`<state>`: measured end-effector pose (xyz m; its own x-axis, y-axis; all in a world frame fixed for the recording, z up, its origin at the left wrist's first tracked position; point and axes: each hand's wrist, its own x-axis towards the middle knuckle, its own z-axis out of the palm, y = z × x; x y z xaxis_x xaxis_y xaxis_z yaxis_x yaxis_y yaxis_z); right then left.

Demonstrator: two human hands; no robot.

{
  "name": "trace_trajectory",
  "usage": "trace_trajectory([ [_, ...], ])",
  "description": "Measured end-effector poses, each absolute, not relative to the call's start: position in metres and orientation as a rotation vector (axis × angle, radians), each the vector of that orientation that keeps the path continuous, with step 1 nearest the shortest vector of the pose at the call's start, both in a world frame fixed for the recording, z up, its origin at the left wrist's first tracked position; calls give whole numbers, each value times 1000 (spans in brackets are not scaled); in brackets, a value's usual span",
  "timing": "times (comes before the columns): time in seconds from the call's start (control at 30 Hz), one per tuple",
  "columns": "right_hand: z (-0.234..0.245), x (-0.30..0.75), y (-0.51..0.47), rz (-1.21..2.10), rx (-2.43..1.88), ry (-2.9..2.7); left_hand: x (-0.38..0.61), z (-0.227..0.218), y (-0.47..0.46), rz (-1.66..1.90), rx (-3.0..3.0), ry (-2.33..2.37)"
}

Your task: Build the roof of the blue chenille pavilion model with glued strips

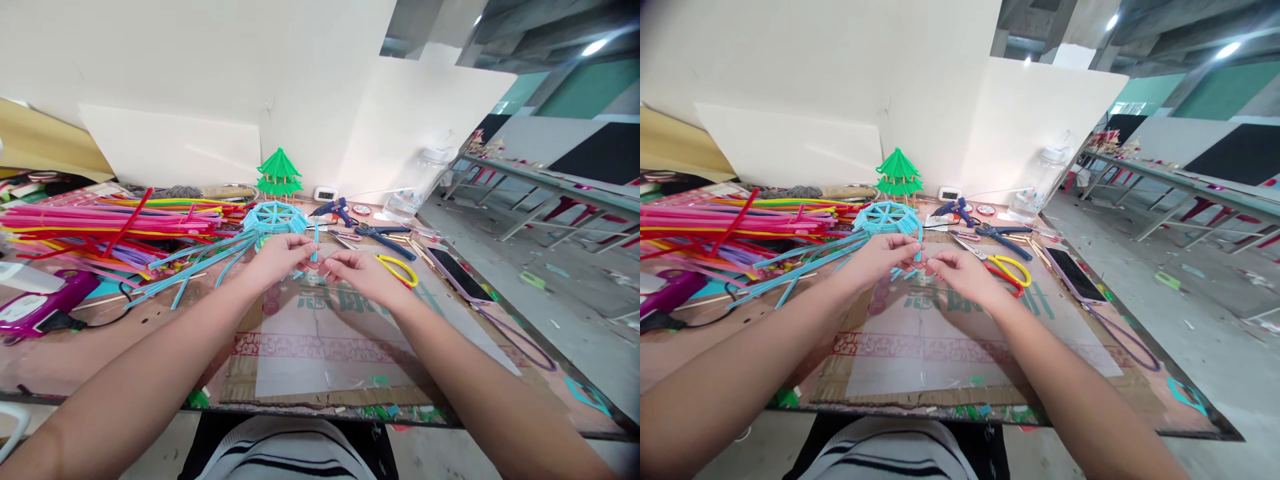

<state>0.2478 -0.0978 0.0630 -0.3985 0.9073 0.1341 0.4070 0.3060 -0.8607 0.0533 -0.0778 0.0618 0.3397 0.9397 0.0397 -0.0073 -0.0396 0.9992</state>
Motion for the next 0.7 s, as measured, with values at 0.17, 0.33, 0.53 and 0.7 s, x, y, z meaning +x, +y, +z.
trace_trajectory([
  [0.17, 73, 276, -90, 571, -1328, -2014, 54, 63, -79, 951, 1349, 885],
  [0.33, 61, 317, -82, 195, -1651, -2145, 53, 62, -78, 979, 1350, 883],
  [0.53, 49, 359, -70, -75, -1927, -2399, 53, 60, -76, 989, 1399, 898],
  [0.7, 44, 360, -68, -8, -2018, -2419, 52, 59, -75, 995, 1393, 894],
])
